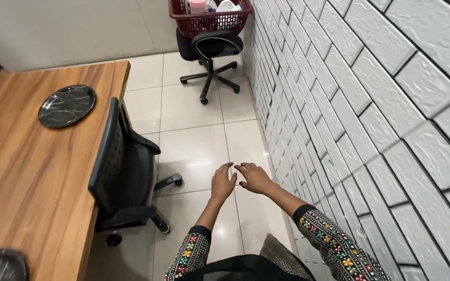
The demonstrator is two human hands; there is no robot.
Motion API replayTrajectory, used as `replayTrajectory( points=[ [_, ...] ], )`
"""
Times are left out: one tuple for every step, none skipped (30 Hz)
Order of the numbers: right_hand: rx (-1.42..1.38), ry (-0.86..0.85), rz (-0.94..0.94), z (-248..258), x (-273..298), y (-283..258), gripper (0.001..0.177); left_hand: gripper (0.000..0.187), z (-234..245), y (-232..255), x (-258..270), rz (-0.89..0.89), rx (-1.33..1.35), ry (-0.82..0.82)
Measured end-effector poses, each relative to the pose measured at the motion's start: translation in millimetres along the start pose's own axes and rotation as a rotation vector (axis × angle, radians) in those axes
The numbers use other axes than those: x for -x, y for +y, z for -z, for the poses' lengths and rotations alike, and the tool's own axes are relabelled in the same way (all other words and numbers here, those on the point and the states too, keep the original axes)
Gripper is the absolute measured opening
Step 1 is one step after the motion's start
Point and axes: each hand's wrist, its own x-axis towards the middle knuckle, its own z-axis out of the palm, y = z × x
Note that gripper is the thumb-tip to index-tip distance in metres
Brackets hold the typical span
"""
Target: Picking up bowls from a basket, wiping them with a cloth, and placing them onto plates on a large dining table.
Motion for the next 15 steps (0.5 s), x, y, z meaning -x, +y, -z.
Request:
replayTrajectory(
  points=[
    [-0.008, -0.002, -0.006, 0.3, -21.6, 12.1, 0.075, 0.045, -7.4, -6.5, -20.8, 0.002, -0.004, -0.01],
    [-0.002, 0.004, -0.013, -0.3, -44.0, 22.8, 0.074, 0.046, -13.6, -14.4, -40.8, -0.006, -0.006, 0.003],
    [0.005, 0.009, -0.02, -0.9, -66.1, 33.4, 0.073, 0.047, -19.7, -22.1, -60.5, -0.015, -0.009, 0.016],
    [0.0, 0.016, -0.02, -4.6, -92.0, 46.3, 0.073, 0.047, -22.0, -28.5, -83.7, -0.019, -0.015, 0.016],
    [0.015, 0.04, -0.019, -8.1, -117.8, 59.6, 0.072, 0.05, -24.8, -34.5, -107.1, -0.01, -0.048, 0.011],
    [0.032, 0.062, -0.017, -10.9, -142.6, 76.7, 0.071, 0.054, -31.2, -38.8, -130.9, 0.0, -0.078, 0.009],
    [0.031, 0.066, -0.015, -5.3, -170.4, 89.0, 0.071, 0.054, -33.7, -48.4, -160.8, -0.002, -0.081, 0.011],
    [0.021, 0.064, -0.016, 0.7, -192.6, 101.4, 0.07, 0.053, -38.3, -55.6, -186.1, 0.0, -0.103, 0.027],
    [0.011, 0.062, -0.017, 8.3, -215.0, 113.1, 0.069, 0.053, -41.5, -61.7, -211.8, 0.002, -0.125, 0.043],
    [0.015, 0.073, -0.017, 13.8, -238.3, 131.8, 0.069, 0.053, -42.8, -64.8, -241.0, -0.009, -0.125, 0.048],
    [0.04, 0.039, -0.004, 20.4, -261.8, 150.1, 0.069, 0.054, -43.1, -67.4, -270.4, 0.004, -0.152, 0.023],
    [0.074, 0.004, 0.028, 29.5, -292.1, 170.7, 0.07, 0.056, -43.6, -70.2, -303.9, 0.026, -0.177, 0.017],
    [0.087, 0.014, 0.047, 45.9, -323.9, 193.2, 0.07, 0.056, -45.7, -69.6, -340.0, 0.025, -0.175, 0.042],
    [0.07, -0.018, 0.011, 57.1, -347.6, 209.2, 0.068, 0.054, -46.2, -71.1, -365.8, 0.024, -0.168, 0.056],
    [0.054, -0.051, -0.024, 66.8, -371.6, 224.2, 0.066, 0.053, -46.6, -74.3, -390.8, 0.024, -0.161, 0.069]
  ],
)
